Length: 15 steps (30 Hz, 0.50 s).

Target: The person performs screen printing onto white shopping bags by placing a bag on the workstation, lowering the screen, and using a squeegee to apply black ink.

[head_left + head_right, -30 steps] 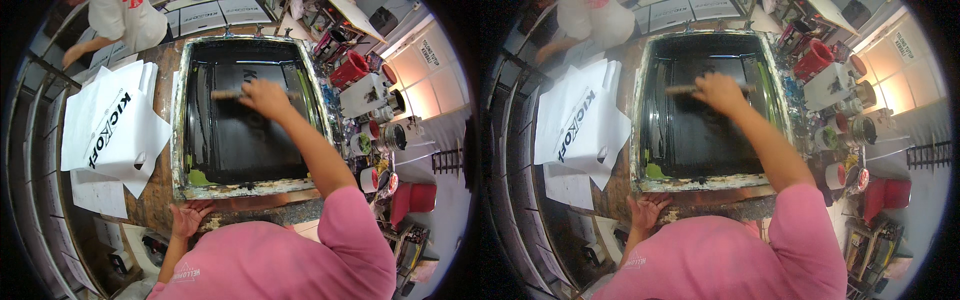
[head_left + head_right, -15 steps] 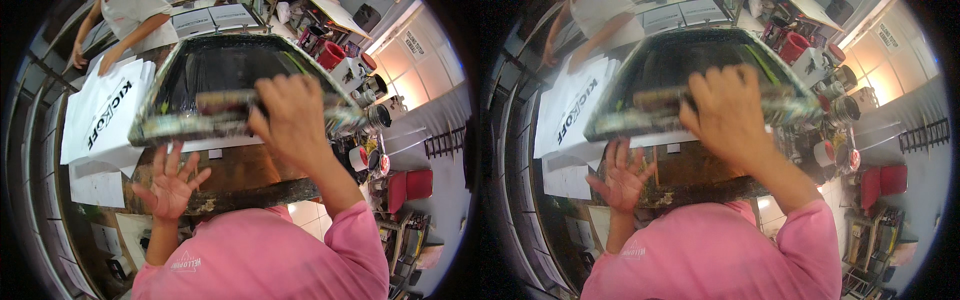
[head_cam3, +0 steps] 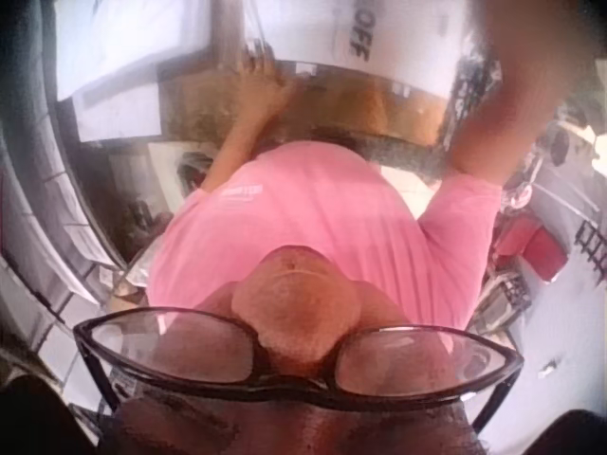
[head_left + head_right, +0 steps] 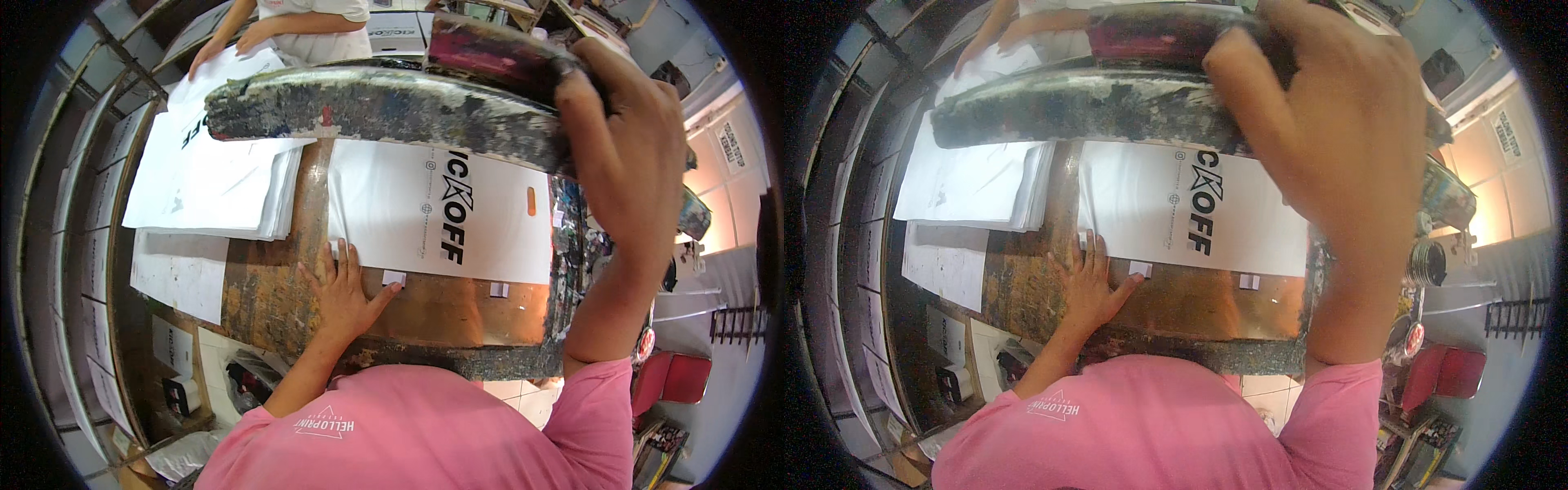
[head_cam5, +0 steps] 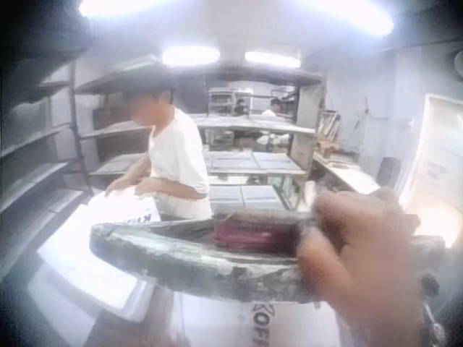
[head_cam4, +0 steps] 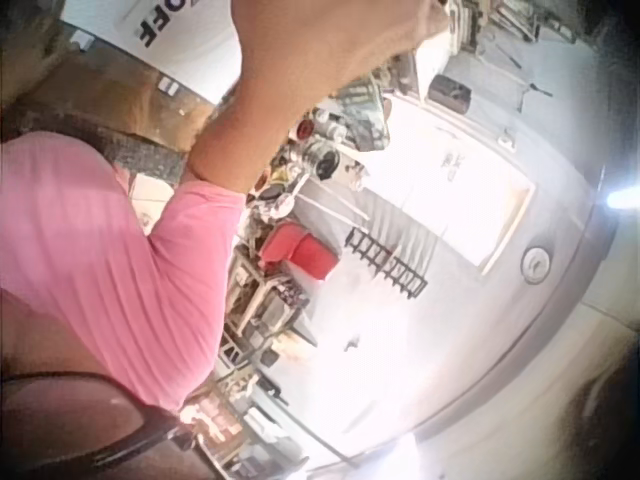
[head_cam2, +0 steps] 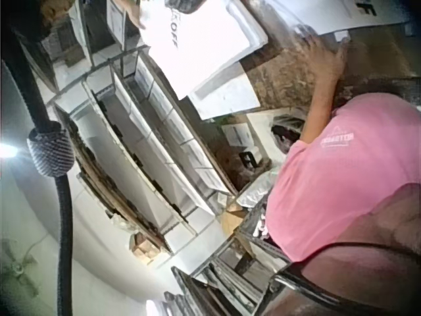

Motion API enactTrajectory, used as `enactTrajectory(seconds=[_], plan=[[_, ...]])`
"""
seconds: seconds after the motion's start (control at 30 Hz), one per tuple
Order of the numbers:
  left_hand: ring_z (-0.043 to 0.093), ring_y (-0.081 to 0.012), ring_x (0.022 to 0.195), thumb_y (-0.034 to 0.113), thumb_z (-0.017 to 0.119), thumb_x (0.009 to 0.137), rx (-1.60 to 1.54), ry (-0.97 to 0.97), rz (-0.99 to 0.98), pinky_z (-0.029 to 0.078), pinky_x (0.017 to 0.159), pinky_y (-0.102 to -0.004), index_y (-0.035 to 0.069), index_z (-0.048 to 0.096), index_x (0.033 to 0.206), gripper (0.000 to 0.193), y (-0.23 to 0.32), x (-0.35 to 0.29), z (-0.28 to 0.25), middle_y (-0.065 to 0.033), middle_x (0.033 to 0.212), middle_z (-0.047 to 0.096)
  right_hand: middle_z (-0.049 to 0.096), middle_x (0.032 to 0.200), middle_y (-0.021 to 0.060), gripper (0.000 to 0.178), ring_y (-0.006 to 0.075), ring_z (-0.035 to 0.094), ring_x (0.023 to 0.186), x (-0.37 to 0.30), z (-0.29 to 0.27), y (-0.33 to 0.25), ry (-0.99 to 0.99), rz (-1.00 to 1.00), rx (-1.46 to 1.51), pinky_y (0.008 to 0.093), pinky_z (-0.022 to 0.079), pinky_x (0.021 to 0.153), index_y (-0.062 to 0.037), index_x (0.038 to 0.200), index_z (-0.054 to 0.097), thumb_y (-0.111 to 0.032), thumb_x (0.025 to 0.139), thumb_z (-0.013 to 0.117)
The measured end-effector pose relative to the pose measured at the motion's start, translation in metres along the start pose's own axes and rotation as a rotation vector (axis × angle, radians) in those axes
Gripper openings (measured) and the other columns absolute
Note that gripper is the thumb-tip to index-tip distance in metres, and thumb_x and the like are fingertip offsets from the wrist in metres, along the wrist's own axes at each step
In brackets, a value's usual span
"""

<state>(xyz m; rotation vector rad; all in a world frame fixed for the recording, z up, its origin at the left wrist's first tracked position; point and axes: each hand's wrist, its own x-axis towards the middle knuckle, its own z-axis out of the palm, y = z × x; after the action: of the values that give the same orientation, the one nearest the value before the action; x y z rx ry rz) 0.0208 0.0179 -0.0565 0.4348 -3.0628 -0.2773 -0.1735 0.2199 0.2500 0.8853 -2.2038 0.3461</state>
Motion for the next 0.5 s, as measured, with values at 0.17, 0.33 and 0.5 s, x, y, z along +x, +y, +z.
enactTrajectory(seconds=[0.17,0.33,0.5], plan=[[0.046,-0.0436,0.14,0.056,0.067,0.093,-0.318,0.235,0.073,0.027,0.117,-0.06,-0.009,0.048,0.145,0.086,0.017,0.033,-0.045,-0.0299,0.149,0.049,0.059,0.08,0.0226,0.04,0.0379,0.055,0.07,0.013,-0.003,0.015,-0.084,0.102,0.154,0.0415,0.047,0.073,0.0013,0.105,0.066,-0.036,0.096,0.053],[0.062,-0.0434,0.119,0.043,0.074,0.092,-0.216,0.311,0.071,0.051,0.097,-0.0471,-0.012,0.053,0.139,0.075,0.032,0.054,-0.076,-0.0313,0.144,0.053,0.058,0.071,0.0179,0.036,0.0315,0.054,0.063,0.016,-0.002,0.009,-0.04,0.121,0.18,0.0402,0.045,0.065,0.0012,0.091,0.065,-0.033,0.093,0.053],[0.062,-0.0397,0.121,0.037,0.075,0.093,-0.484,0.22,-0.026,0.053,0.095,-0.0444,-0.014,0.052,0.138,0.073,0.032,0.03,-0.051,-0.0295,0.154,0.044,0.056,0.061,0.0131,0.036,0.0252,0.053,0.056,0.013,-0.004,-0.015,0.049,0.167,0.208,0.0389,0.044,0.057,0.0012,0.078,0.064,-0.031,0.09,0.054]])
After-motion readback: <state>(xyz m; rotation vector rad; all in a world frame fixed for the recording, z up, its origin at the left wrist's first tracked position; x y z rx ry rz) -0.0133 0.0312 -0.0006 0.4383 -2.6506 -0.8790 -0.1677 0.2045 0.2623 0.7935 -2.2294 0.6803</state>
